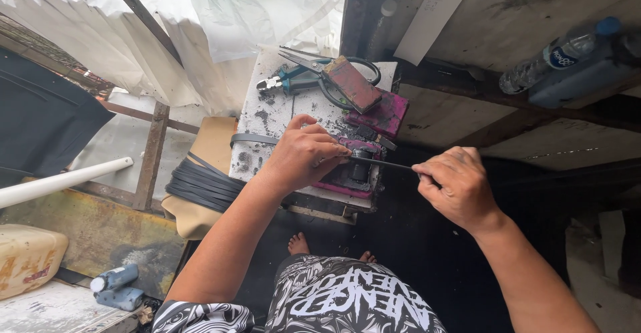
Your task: Sanding the edges of a long leather strip and hanging it on a line with clothespins.
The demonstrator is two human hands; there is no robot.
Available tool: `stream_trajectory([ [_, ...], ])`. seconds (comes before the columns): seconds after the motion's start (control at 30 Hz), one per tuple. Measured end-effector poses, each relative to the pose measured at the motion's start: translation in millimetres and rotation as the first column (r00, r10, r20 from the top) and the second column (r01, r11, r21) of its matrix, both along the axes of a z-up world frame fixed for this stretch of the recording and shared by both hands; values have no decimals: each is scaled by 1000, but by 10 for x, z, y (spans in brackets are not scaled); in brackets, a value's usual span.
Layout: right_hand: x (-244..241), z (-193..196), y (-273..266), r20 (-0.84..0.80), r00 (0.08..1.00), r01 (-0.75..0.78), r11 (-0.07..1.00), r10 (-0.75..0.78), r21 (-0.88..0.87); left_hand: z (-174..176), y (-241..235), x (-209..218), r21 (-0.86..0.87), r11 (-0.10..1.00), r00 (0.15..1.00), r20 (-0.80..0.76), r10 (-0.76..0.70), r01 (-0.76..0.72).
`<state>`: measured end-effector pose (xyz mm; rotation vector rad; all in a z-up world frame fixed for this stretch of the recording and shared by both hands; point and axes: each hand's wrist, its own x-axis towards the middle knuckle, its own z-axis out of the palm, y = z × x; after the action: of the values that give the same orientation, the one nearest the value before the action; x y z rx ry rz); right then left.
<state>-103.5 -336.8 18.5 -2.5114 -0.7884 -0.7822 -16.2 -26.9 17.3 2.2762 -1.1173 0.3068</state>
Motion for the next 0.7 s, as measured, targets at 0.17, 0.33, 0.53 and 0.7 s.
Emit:
stream_trajectory([
  [0.17, -168, -64, -263, 33, 998, 53, 999, -54, 8, -1, -12, -3, 3, 1000, 1000, -3, 10, -10],
  [0.33, -403, 0, -494, 30, 989, 150, 985, -148, -83, -199, 46, 108, -58, 993, 984, 149, -96, 106],
  [0.53, -690, -115, -910, -2, 961, 275, 957, -276, -97, -146, 43, 88, -41, 995, 988, 127, -87, 93],
  [0.7, -928, -246, -1299, -10, 936, 349, 931, -352, -103, -144, 47, 76, -32, 996, 992, 102, -80, 84],
])
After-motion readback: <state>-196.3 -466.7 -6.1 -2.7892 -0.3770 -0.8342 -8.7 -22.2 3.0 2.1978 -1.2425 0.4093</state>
